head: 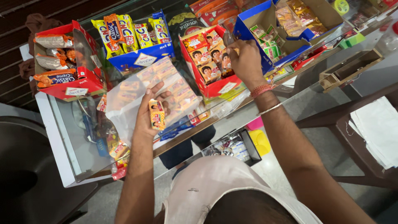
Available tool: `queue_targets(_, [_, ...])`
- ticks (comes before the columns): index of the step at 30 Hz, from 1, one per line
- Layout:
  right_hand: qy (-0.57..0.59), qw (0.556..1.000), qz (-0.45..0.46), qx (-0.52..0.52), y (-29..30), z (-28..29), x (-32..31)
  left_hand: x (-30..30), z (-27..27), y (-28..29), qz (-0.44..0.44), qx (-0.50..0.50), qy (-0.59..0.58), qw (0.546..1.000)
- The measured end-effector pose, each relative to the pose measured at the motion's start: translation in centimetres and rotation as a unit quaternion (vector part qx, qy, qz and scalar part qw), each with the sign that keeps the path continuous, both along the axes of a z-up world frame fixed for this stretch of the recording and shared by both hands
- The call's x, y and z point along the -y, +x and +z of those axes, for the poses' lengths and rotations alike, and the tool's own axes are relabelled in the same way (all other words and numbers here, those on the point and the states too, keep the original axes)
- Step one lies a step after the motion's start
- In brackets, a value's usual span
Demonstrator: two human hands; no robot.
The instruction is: The person repeatedly picks small snack packets from a red display box and places them into a clear plastic bag held in the left hand. The person continues adding packets until the bag is full, then adjusts the contents inside the bag.
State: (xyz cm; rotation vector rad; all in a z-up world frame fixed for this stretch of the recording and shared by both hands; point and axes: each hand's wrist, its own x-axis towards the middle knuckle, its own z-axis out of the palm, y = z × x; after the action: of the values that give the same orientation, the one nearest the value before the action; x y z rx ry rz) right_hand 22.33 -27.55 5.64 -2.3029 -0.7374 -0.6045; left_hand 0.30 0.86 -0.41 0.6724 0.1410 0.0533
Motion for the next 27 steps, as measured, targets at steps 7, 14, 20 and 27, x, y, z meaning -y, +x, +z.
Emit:
queue_targets(7, [-0.072,0.986,0.026,-0.146,-0.2,0.1,-0.2,-0.1,0.1,0.2,0.003,-0.017,0.0,1.0])
queue_targets(14, [-0.053,0.998,0.031,-0.025,-0.6,0.0,-1.0,-0.2,0.1,0.4,-0.002,-0.015,-0.005,1.0])
queue_targets(20, [-0.103,0.994,-0.022,-0.005,-1.3,0.1,-1.1,-0.1,0.2,0.4,-0.001,-0.006,-0.004,1.0])
queue_targets(27, [-0.138,0.99,-0.042,0.005,-0.9,-0.7,-1.7,-0.2,0.3,0.4,0.003,-0.005,-0.009,1.0])
